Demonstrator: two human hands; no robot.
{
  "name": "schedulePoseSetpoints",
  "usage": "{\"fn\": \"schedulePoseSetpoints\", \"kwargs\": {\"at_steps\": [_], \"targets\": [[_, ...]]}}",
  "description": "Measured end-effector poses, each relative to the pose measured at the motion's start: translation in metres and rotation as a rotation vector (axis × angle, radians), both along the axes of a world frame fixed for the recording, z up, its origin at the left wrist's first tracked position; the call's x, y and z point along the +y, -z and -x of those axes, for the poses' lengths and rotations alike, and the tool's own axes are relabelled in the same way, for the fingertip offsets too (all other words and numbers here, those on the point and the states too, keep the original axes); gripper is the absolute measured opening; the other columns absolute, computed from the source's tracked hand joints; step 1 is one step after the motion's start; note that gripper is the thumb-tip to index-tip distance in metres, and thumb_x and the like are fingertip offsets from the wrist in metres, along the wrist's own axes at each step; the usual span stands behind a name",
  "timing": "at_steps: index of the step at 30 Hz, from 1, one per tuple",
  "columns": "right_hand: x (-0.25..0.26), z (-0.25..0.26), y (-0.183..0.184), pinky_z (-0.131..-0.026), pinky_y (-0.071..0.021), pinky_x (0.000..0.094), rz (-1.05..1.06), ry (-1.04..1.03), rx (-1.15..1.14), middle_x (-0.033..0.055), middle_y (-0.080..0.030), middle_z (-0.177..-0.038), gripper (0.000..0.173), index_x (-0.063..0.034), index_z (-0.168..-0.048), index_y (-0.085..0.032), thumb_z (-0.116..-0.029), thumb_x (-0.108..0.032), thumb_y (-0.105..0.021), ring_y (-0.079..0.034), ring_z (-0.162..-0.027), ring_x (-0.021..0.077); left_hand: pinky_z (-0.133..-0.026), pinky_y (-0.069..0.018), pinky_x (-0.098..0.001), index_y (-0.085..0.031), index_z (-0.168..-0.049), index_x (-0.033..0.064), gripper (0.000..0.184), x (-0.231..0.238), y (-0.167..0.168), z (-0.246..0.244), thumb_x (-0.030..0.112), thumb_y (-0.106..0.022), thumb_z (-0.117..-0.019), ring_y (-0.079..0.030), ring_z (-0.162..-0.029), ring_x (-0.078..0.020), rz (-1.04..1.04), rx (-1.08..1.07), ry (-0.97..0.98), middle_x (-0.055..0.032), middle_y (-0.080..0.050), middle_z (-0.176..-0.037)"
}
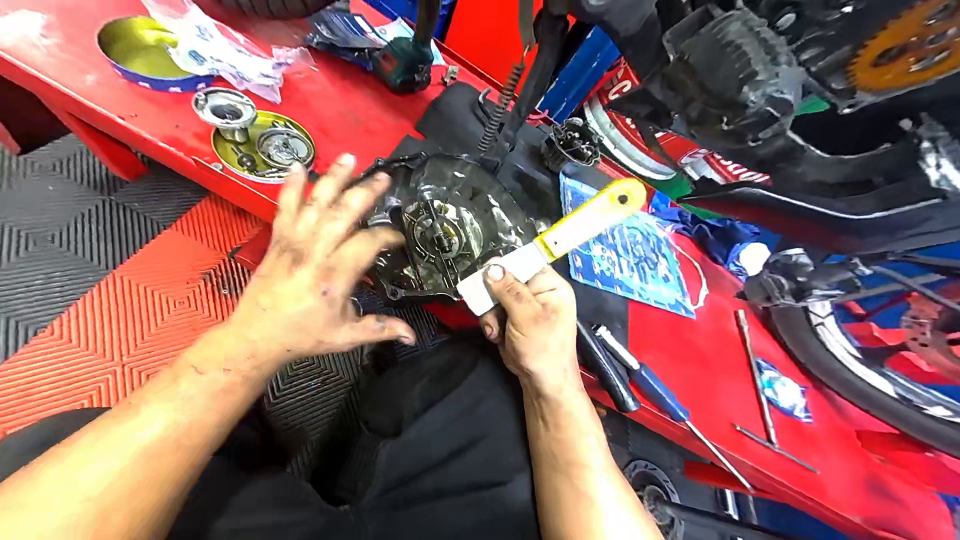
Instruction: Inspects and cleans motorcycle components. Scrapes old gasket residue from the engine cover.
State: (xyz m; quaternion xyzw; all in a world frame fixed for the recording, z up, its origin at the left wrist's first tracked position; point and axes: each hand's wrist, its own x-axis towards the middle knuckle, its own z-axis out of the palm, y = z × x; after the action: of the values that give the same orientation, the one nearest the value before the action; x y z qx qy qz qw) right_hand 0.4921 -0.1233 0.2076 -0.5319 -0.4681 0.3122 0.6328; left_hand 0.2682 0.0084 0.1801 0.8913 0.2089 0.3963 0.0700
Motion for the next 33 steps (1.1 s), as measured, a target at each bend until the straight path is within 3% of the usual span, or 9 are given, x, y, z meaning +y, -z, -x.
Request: {"fn": "schedulePoseSetpoints", "kwargs": {"at_steps": [3,5,8,13,16,19,23,28,33], "targets": [[-0.002,0.008,-0.003,-0.039,-0.0486,0.0254,0.027,0.121,0.016,0.0112,-0.066,-0.068,0.009,-0.0001,-0.104,-0.063,-0.103,-0.009,-0.061,-0.055,-0.044,0.0127,-0.123,-0.0111,-0.0703,-0.053,-0.147,0.0143,0.121,0.023,0.001,0.02,0.096,-0.063,-0.0578,-0.018,-0.155,-0.0455,0.135,0.08,-0.139,-0.0225,-0.03,-0.165],[-0.006,0.019,-0.006,-0.039,-0.0498,0.0261,0.051,0.209,-0.047,0.0114,-0.068,-0.071,0.01,-0.0019,-0.105,-0.067,-0.1013,-0.011,-0.066,-0.058,-0.045,0.0146,-0.123,-0.0119,-0.0701,-0.045,-0.154,0.0166,0.132,0.025,0.006,0.02,0.101,-0.058,-0.0538,-0.022,-0.155,-0.0433,0.216,0.163,-0.172,-0.0203,-0.032,-0.165],[-0.009,0.032,-0.011,-0.039,-0.0535,0.029,0.025,0.285,-0.11,0.0112,-0.072,-0.074,0.007,-0.0023,-0.102,-0.071,-0.0975,-0.008,-0.07,-0.062,-0.047,0.0173,-0.123,-0.0182,-0.0676,-0.044,-0.154,0.0147,0.131,0.013,0.015,0.006,0.099,-0.062,-0.0543,-0.037,-0.15,-0.0377,0.26,0.131,-0.15,-0.0151,-0.048,-0.155],[-0.009,0.049,-0.006,-0.041,-0.0564,0.0316,-0.043,0.333,-0.331,0.0034,-0.071,-0.07,0.004,-0.0073,-0.096,-0.072,-0.0968,-0.01,-0.069,-0.064,-0.048,0.0147,-0.121,-0.0228,-0.0678,-0.047,-0.148,0.0106,0.134,-0.002,0.017,-0.005,0.095,-0.07,-0.0459,-0.046,-0.143,-0.0333,0.291,0.007,-0.206,-0.0129,-0.056,-0.146],[-0.009,0.049,-0.008,-0.049,-0.0581,0.029,-0.135,0.294,-0.601,-0.0012,-0.071,-0.075,0.006,-0.0092,-0.094,-0.074,-0.0959,-0.012,-0.069,-0.065,-0.057,0.0089,-0.124,-0.0194,-0.0631,-0.027,-0.159,0.0064,0.154,-0.009,0.017,-0.007,0.092,-0.075,-0.0403,-0.044,-0.144,-0.0293,0.367,-0.013,-0.262,-0.013,-0.05,-0.152],[-0.004,0.033,-0.029,-0.058,-0.06,0.0269,-0.163,0.028,-0.722,-0.0024,-0.073,-0.082,0.006,-0.01,-0.095,-0.077,-0.0949,-0.013,-0.072,-0.067,-0.066,0.0059,-0.127,-0.0167,-0.0598,-0.011,-0.163,0.0041,0.166,-0.012,0.014,-0.008,0.088,-0.079,-0.0372,-0.042,-0.146,-0.0289,0.429,-0.005,-0.288,-0.0143,-0.047,-0.155],[0.052,0.012,-0.057,-0.068,-0.0653,0.0354,-0.09,-0.193,-0.672,0.0024,-0.077,-0.088,0.012,-0.0063,-0.102,-0.077,-0.0925,-0.014,-0.076,-0.072,-0.072,0.0118,-0.127,-0.0166,-0.0595,-0.006,-0.163,0.0002,0.165,-0.015,0.019,-0.009,0.085,-0.081,-0.0422,-0.04,-0.148,-0.0314,0.424,-0.042,-0.258,-0.0175,-0.043,-0.158],[0.148,0.005,-0.06,-0.076,-0.0599,0.0409,-0.058,-0.102,-1.08,-0.0017,-0.077,-0.085,0.012,-0.0163,-0.093,-0.078,-0.0941,-0.026,-0.07,-0.073,-0.08,0.0086,-0.128,-0.0132,-0.0593,0.003,-0.162,-0.001,0.175,-0.016,0.026,-0.014,0.091,-0.078,-0.0364,-0.036,-0.151,-0.0312,0.458,-0.02,-0.29,-0.0176,-0.043,-0.158],[0.159,0.008,-0.052,-0.076,-0.0589,0.0404,-0.105,-0.172,-1.146,-0.0019,-0.076,-0.085,0.013,-0.0166,-0.091,-0.078,-0.0945,-0.026,-0.07,-0.072,-0.081,0.0087,-0.128,-0.0105,-0.0578,-0.003,-0.161,-0.0039,0.171,-0.013,0.03,-0.023,0.082,-0.084,-0.0373,-0.038,-0.149,-0.0324,0.487,0.051,-0.363,-0.0208,-0.045,-0.155]]}}
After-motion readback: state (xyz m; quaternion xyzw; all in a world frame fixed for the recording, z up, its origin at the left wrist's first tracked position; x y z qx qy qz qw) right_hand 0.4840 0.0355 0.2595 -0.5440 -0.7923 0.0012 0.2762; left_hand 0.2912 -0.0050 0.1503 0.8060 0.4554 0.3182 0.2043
